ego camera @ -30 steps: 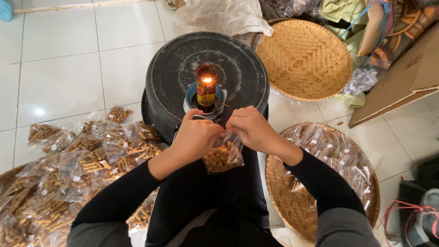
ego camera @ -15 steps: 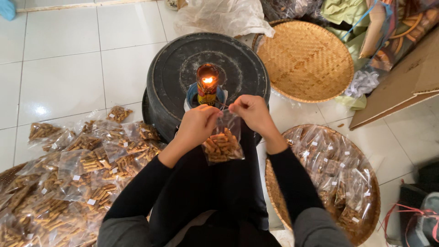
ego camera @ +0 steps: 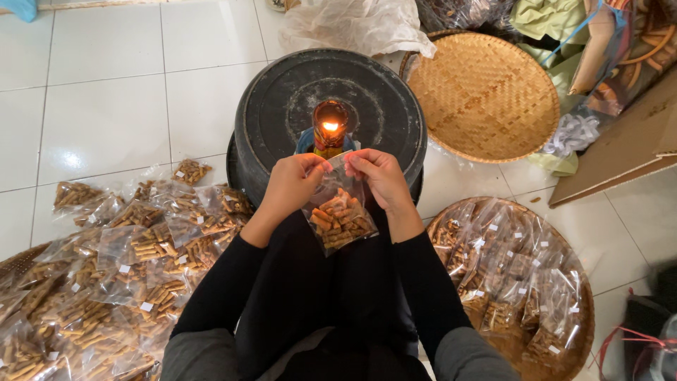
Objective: The person sits on the floor and fills small plastic bags with snack sticks, then heat-seals each bag's opening over a candle flame and places the sealed bag on a tray with other finished bags. They repeat this fill-and-seal cycle continuously across the episode.
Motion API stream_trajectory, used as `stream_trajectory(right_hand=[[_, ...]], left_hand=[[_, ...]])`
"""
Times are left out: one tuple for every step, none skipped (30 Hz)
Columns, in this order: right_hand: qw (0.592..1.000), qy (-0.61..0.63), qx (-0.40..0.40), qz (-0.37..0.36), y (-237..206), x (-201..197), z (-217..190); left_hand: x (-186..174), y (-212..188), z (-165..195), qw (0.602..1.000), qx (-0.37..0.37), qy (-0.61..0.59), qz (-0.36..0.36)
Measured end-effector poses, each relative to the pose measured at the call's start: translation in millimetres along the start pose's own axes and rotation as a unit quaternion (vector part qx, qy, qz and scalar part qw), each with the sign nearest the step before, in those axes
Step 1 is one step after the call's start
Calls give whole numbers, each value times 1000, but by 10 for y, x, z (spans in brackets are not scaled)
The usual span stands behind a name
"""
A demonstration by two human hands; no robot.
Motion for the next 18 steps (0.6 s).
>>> stream_trajectory(right_hand=[[1000,2,7,18,32,-5,27],[999,4,14,36,65,-10,56],[998,5,20,54,100,-14,83],[998,-4,16,64,133,-9,97],[997,-13,11,75,168,-3,109],[996,-22,6,86,203,1,116],[996,-27,4,89,237,15,129],[995,-33,3,92,275,33,141],[995,-38,2,95,307,45,149],[995,-41,-2,95,335,55,151],[994,-44,-7,95,365,63,148],[994,-48,-11,97,387,64,142],[994,-51,-8,99,408,63,143],[993,-54,-6,102,427,60,142],[993,-57,-3,104,440,55,140],[993,-56,0,102,449,53,140],[993,-55,4,100,457,51,139],[994,-54,7,99,463,51,139]], left_hand=[[-17,16,-24,1000,-8,-6,-4],[-34,32,-53,1000,-16,-13,-8],[-62,52,-62,1000,-6,-27,-1],[-91,71,-76,999,3,-42,6],[-115,92,-88,998,13,-57,12],[-126,115,-132,998,-6,-58,12],[-139,135,-178,998,-25,-59,13],[-152,156,-223,997,-45,-60,14],[-158,179,-259,996,-59,-60,10],[-165,201,-296,995,-74,-61,7],[-171,225,-333,994,-88,-61,4],[-176,249,-358,994,-91,-67,2],[-180,273,-385,993,-95,-73,0],[-181,297,-415,992,-99,-80,-2],[-181,319,-437,991,-95,-93,-4],[-176,336,-463,990,-93,-106,-6],[-170,354,-490,989,-90,-120,-8],[-160,369,-518,988,-89,-124,-10]])
Point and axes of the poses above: each hand's wrist, its own y-axis towards the middle knuckle, its own x-axis out of the palm, z = x × y, the point moved 6 cm from there along y, towards the middle knuckle, and after that the axes turned 1 degree about z, right-handed, at the moved point
